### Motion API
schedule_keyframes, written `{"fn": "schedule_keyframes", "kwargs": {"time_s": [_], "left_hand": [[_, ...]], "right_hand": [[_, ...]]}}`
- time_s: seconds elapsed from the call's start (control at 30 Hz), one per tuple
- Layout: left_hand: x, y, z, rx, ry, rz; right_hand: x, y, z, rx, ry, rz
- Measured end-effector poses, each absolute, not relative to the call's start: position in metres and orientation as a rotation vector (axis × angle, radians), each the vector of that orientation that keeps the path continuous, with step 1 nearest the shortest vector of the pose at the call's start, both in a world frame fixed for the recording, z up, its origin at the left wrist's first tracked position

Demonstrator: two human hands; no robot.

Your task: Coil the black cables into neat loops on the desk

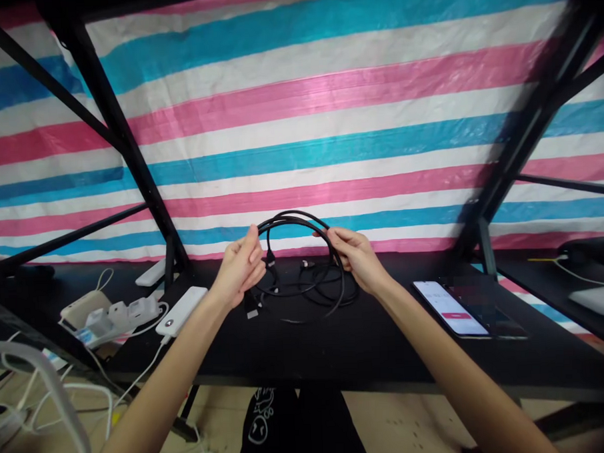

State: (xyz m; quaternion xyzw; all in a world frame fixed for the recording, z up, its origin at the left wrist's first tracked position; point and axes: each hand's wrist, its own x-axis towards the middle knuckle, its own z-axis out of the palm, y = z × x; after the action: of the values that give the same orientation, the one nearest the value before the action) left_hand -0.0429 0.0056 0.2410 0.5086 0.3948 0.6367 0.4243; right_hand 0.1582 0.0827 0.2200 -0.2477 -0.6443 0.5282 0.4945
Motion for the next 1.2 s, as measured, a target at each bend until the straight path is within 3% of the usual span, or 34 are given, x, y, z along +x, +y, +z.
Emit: {"fn": "schedule_keyframes", "kwargs": {"time_s": [0.23, 0.4, 0.47, 0.57, 0.63, 0.9, 1.2], "left_hand": [[-0.036, 0.009, 0.230, 1.844, 1.313, 1.740], [-0.023, 0.002, 0.233, 2.097, 1.667, 2.133], [-0.023, 0.003, 0.231, 2.028, 1.557, 2.067], [-0.026, 0.008, 0.225, 1.803, 1.363, 1.697], [-0.029, 0.010, 0.221, 1.637, 1.368, 1.588], [-0.036, 0.009, 0.213, 1.077, 1.123, 1.777], [-0.033, 0.010, 0.202, 0.959, 1.006, 1.864]], "right_hand": [[0.158, 0.074, 0.227, -0.530, -1.885, 1.144], [0.149, 0.062, 0.231, -0.458, -2.037, 0.884], [0.147, 0.060, 0.233, -0.426, -2.020, 0.791], [0.146, 0.060, 0.234, -0.412, -1.966, 0.720], [0.148, 0.061, 0.232, -0.422, -1.960, 0.780], [0.168, 0.066, 0.208, -0.475, -1.802, 1.371], [0.164, 0.070, 0.200, -0.517, -1.801, 1.347]]}}
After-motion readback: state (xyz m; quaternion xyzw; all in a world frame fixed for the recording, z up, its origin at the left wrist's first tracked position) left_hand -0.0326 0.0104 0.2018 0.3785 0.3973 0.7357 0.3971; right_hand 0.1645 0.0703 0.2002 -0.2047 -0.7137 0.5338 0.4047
